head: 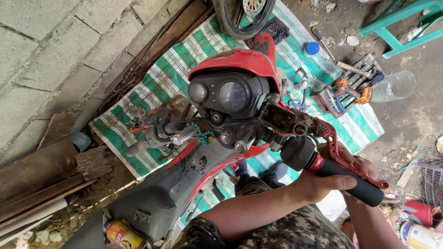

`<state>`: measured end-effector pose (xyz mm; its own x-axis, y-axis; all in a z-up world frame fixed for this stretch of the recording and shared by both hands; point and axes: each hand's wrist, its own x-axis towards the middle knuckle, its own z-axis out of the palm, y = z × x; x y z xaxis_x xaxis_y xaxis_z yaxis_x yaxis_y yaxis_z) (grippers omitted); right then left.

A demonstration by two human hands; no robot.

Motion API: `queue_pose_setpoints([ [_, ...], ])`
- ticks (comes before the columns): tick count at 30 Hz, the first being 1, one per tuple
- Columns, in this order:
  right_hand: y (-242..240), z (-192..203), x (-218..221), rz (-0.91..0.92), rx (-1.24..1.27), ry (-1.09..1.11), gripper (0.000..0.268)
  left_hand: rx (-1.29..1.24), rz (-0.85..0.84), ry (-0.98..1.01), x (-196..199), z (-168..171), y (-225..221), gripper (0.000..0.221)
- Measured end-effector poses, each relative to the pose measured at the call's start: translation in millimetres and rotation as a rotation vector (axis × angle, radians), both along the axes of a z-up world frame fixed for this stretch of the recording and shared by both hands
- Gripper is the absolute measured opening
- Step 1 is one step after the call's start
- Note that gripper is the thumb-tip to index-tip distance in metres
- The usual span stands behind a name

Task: Disassembling and inspecting the front brake lever and caliper assembly on a motorcycle.

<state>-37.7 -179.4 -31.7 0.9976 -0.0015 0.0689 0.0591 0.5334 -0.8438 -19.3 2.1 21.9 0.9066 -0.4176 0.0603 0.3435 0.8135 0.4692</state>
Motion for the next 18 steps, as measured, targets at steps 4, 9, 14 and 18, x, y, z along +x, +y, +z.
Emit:
queue_pose_setpoints([
  [4,-12,-19,2,-0.013,-0.211,-0.271,0.031,-0.011,-0.047,0.054,-5,-18,-6,0.04],
  [9,-32,-79,-40,-0.414,-0.723,-0.173,0.037,-0.092,-0.217,0.0,16,30,23,0.103],
  [14,114,14,46,-0.102,1.196,-0.124,0.073,-0.121,-0.208,-0.055,16,27,21,0.105],
  [18,151,44,18,-0.254,1.454,-0.367,0.067,-0.089,-0.188,-0.055,12,14,16,0.086],
])
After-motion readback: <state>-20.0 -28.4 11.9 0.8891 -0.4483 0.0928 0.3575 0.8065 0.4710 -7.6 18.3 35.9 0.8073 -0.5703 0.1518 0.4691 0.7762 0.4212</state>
